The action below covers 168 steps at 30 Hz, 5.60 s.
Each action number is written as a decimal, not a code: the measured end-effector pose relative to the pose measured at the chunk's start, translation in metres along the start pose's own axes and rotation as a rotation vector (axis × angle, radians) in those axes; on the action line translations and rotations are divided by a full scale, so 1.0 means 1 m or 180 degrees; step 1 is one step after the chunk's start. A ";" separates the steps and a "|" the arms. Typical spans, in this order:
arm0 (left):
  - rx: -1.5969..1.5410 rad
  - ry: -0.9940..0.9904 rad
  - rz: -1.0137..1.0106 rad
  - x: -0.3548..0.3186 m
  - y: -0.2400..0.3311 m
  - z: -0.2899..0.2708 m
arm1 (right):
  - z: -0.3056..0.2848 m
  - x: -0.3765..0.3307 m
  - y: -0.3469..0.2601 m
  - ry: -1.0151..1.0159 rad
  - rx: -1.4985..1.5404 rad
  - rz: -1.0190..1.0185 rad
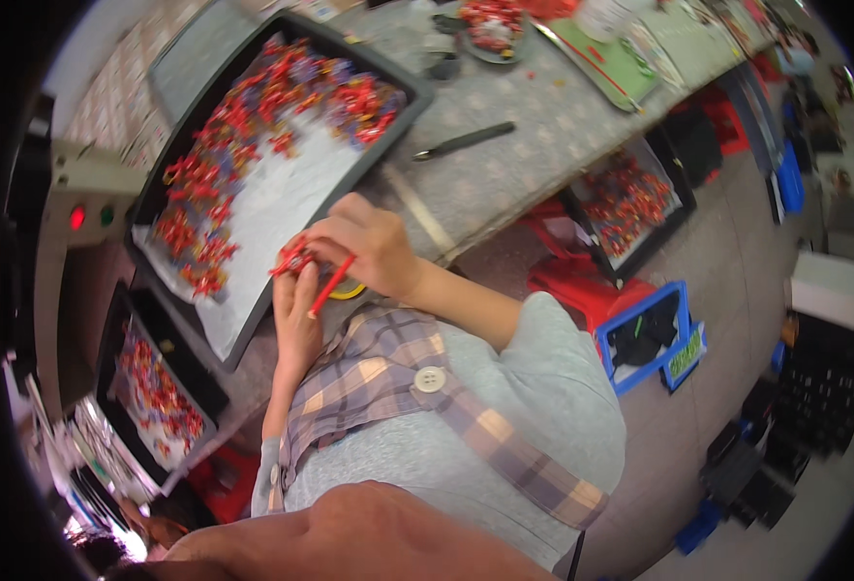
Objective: The person applies liquid to plastic figurines using a brush, attaches circular bases to them by hand, and places the figurines into a tray.
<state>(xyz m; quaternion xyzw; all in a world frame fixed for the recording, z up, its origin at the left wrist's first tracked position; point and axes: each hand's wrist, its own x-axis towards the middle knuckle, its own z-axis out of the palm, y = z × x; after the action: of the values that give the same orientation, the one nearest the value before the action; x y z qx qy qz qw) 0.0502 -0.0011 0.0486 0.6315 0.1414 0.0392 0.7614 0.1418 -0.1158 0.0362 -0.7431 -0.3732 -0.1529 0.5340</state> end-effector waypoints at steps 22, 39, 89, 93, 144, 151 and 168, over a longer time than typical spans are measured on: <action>0.0142 -0.0339 0.0020 0.002 0.031 -0.052 | -0.312 -0.083 0.148 0.2316 -0.4141 0.2222; -0.0461 -0.0385 -0.0084 -0.026 0.019 -0.055 | 0.033 0.190 0.131 -0.1243 -0.1606 -0.0536; -0.0651 0.0253 -0.0193 -0.023 0.032 -0.037 | 0.006 0.029 -0.033 -0.1633 0.1763 0.1706; -0.0642 0.0269 -0.0224 -0.024 0.037 -0.039 | 0.005 0.030 -0.031 -0.1723 0.1491 0.1298; -0.1042 -0.0085 0.0898 -0.022 0.018 -0.043 | 0.007 0.026 -0.030 -0.1261 0.0603 -0.0276; -0.0920 -0.0054 0.0996 -0.024 0.016 -0.044 | 0.009 0.025 -0.027 -0.1324 0.0663 -0.0166; 0.0522 0.0384 0.1572 -0.019 0.004 -0.044 | -0.007 0.050 -0.040 -0.2094 0.1538 -0.0089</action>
<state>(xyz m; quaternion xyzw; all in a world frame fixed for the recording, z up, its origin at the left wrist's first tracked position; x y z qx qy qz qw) 0.0209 0.0375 0.0486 0.7030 0.0308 0.2498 0.6652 0.1479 -0.0962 0.0972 -0.6004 -0.5594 0.1777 0.5431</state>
